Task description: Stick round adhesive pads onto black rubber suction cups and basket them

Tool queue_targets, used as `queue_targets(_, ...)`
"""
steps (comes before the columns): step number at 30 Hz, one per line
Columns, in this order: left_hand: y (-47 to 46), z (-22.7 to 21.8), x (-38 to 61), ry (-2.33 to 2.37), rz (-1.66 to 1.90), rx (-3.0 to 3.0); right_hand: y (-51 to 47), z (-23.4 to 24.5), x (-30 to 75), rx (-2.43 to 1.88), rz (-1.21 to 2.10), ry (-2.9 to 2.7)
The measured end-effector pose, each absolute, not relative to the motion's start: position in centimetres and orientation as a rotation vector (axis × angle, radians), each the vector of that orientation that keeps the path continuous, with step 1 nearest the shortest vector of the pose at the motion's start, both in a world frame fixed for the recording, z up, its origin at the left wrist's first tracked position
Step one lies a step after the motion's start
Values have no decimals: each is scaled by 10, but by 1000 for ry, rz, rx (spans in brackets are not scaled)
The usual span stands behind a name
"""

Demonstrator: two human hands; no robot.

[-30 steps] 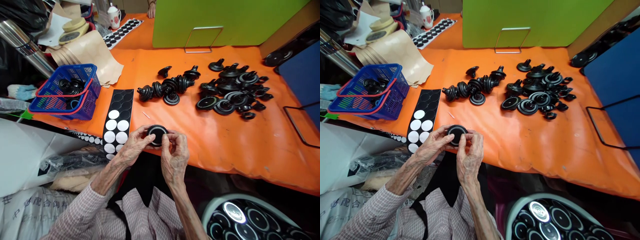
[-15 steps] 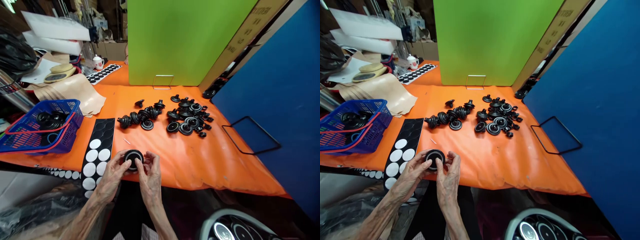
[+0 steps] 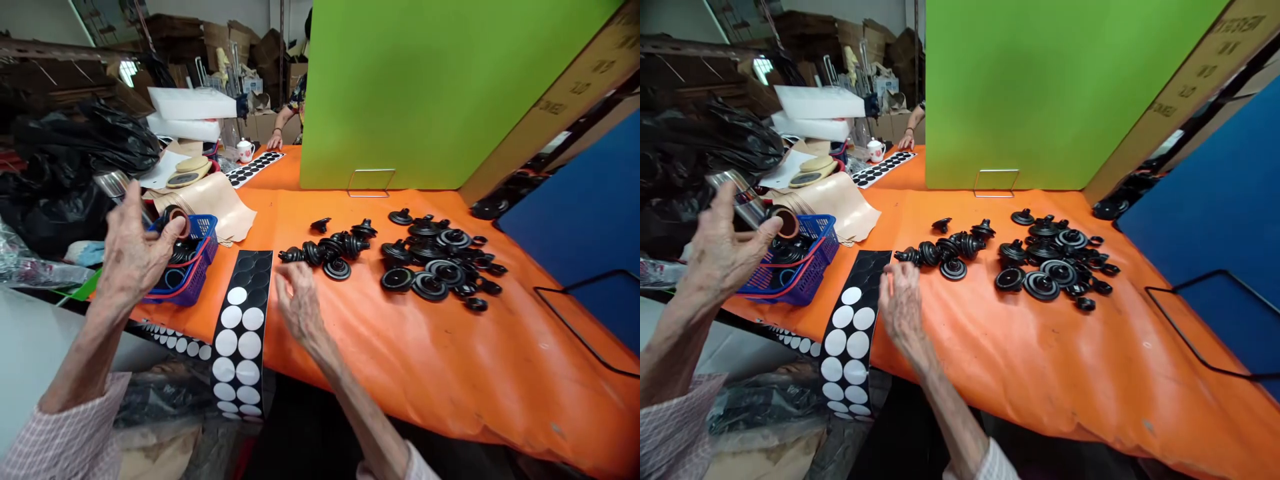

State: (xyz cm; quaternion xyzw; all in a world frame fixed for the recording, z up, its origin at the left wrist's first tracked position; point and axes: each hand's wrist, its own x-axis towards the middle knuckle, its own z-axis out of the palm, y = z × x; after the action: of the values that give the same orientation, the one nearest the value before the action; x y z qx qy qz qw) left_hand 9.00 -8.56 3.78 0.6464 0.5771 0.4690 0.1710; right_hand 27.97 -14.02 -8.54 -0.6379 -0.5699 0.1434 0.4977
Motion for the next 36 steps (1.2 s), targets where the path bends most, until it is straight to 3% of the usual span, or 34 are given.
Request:
queue_targets(4,-80,7,113,1537,977,2098,-100,-106,326,-1805,-169,-1797)
queue_targets(7,-73,-40,153,1304,615,1854,-94,-115,338,-1792,-267,-1960)
queue_targets(12,-71,-86,202,1121,513,1729,-139,-127,336,-1666,-328,-1989)
queue_targets(17,-101,-88,212,795,317,1558,-193,-134,345,-1476,-112,-1878)
queue_targets(26,-134,-86,208,617,311,1236,-226,-112,356,-1313,551,-1551)
queue_targets(36,-148,-92,199,479,305,897,-231,-93,352,-1367,524,-1470)
